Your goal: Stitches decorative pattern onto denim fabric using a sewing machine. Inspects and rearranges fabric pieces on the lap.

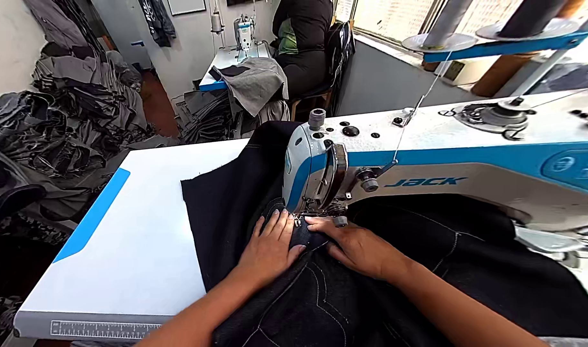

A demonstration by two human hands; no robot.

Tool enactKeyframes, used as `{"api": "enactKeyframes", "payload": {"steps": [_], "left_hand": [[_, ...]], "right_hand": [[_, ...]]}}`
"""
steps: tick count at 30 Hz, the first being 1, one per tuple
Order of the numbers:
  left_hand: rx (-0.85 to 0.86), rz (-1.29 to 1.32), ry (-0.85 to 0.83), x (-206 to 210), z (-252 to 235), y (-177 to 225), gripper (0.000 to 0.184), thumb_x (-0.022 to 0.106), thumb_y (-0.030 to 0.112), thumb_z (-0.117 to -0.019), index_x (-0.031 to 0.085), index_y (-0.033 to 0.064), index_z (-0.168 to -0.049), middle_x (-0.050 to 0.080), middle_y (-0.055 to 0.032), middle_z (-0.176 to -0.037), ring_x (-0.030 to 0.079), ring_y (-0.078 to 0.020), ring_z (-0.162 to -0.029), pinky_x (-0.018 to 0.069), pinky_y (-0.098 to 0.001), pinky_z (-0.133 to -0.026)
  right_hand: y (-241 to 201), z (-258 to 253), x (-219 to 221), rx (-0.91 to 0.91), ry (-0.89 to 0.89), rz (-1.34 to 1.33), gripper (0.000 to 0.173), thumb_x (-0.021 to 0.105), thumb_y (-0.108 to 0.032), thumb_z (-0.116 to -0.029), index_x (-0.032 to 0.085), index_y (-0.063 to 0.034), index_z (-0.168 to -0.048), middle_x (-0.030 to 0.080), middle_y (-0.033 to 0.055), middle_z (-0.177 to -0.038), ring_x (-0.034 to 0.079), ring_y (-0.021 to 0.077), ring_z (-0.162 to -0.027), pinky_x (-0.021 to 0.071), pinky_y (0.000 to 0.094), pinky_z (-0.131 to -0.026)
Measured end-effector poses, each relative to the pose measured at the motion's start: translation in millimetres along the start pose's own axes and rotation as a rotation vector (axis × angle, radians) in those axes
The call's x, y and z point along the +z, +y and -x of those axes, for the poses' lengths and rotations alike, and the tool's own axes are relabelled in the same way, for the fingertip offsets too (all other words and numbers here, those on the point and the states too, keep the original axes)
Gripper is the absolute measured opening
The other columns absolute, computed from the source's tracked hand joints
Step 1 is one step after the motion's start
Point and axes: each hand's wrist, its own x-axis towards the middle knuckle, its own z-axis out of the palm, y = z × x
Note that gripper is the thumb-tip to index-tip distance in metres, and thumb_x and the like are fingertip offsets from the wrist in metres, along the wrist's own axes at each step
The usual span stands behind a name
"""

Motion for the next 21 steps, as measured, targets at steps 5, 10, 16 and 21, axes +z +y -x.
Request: {"api": "enactKeyframes", "payload": {"steps": [5, 10, 16, 21], "left_hand": [[0.409, -0.065, -0.027, -25, -19, -83, 0.048, 0.038, 0.034, -0.1098, 0.056, 0.0121, -0.148, 0.052, -0.005, -0.155, 0.042, -0.025, -0.148, 0.0261, -0.0587, -0.122], [-0.242, 0.035, -0.214, -29, -17, 16, 0.064, 0.031, 0.051, -0.1094, 0.041, 0.0081, -0.156, 0.027, -0.0122, -0.168, 0.006, -0.0369, -0.159, 0.0004, -0.0705, -0.121], [-0.144, -0.004, -0.161, -14, -17, -4, 0.085, 0.029, 0.074, -0.0993, 0.037, 0.0132, -0.159, 0.027, -0.0077, -0.169, 0.009, -0.0357, -0.159, 0.0016, -0.0732, -0.119], [0.312, 0.043, -0.105, -18, -38, -55, 0.076, 0.041, 0.064, -0.1006, 0.054, 0.0058, -0.147, 0.049, -0.0131, -0.156, 0.028, -0.0371, -0.154, 0.0103, -0.0724, -0.119]], "right_hand": [[-27, 10, -15, -0.043, -0.147, 0.045, 0.045, 0.044, -0.035, -0.1042, 0.067, -0.0079, -0.133, 0.063, 0.0078, -0.142, 0.059, 0.0223, -0.134, 0.0472, 0.0406, -0.111], [23, -10, -36, -0.475, -0.267, 0.083, 0.048, 0.043, -0.043, -0.1063, 0.067, -0.0152, -0.136, 0.064, 0.0031, -0.142, 0.056, 0.0203, -0.137, 0.0413, 0.0358, -0.116], [-2, 14, -8, -0.234, -0.07, 0.093, 0.05, 0.038, -0.044, -0.1075, 0.067, -0.0162, -0.136, 0.066, 0.0012, -0.14, 0.059, 0.0178, -0.134, 0.0465, 0.0358, -0.112], [-82, 13, 18, 0.176, 0.086, 0.179, 0.051, 0.041, -0.044, -0.106, 0.071, -0.0093, -0.129, 0.071, 0.0061, -0.131, 0.067, 0.0226, -0.124, 0.0527, 0.0391, -0.106]]}}
